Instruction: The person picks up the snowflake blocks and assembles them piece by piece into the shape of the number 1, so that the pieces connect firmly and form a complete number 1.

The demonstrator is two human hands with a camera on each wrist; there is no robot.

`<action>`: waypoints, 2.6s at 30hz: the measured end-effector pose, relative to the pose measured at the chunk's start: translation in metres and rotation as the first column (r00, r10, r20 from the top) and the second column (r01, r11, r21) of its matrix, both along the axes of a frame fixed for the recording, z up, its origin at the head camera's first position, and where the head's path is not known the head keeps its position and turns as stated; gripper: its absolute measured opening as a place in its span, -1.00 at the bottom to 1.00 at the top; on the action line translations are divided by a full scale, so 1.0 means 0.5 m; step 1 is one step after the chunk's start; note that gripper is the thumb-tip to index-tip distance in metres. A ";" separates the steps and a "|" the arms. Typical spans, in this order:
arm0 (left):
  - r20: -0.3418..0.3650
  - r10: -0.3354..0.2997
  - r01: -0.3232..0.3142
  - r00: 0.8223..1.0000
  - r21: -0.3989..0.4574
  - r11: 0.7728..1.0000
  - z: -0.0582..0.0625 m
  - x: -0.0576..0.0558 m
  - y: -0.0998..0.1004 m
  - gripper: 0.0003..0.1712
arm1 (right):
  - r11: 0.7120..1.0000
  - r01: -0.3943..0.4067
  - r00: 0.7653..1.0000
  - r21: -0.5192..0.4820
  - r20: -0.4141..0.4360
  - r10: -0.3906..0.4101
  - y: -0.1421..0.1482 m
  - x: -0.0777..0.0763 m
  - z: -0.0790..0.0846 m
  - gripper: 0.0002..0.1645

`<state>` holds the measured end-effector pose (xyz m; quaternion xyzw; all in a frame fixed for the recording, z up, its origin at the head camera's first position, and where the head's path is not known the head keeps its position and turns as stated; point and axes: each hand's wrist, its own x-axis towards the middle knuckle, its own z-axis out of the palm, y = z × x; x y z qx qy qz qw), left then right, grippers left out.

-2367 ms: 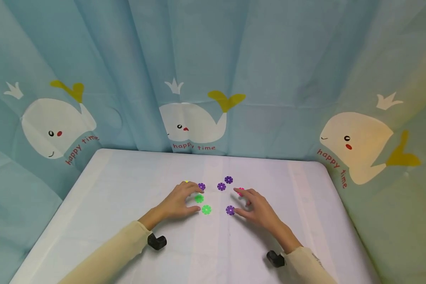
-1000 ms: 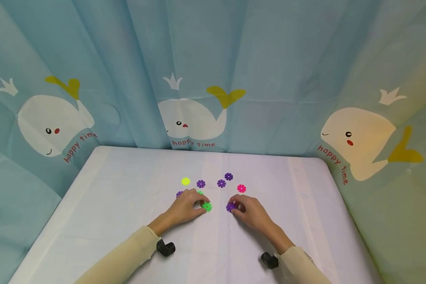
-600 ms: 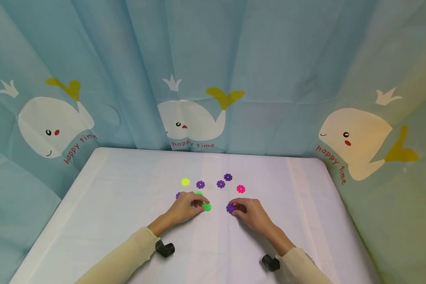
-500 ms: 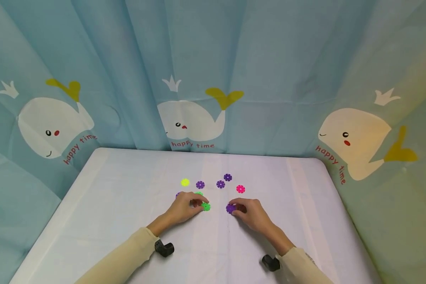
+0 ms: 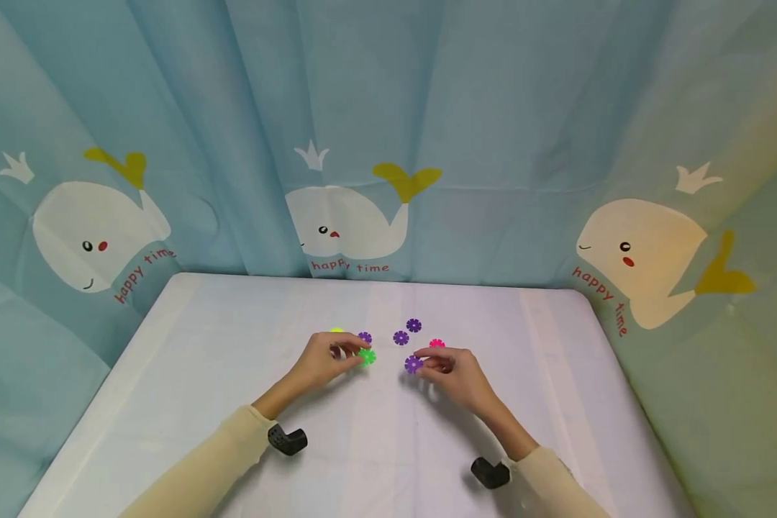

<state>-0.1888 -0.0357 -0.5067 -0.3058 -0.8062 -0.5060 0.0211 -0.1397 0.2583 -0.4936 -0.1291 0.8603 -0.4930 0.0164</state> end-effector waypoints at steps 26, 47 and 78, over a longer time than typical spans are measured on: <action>-0.004 -0.014 0.014 1.000 -0.012 1.000 0.004 -0.006 -0.009 -0.79 | 0.985 0.004 0.992 -0.174 0.124 0.018 -0.096 -0.026 0.008 -0.63; 0.007 -0.043 0.042 0.999 0.044 0.998 -0.014 0.002 -0.009 -0.81 | 0.975 -0.047 0.969 -0.216 0.228 0.097 -0.106 -0.024 -0.012 -0.56; -0.054 -0.022 0.024 0.998 0.043 0.999 -0.015 0.013 -0.010 -0.82 | 0.977 0.020 0.969 -0.214 0.245 0.033 -0.129 -0.028 -0.012 -0.66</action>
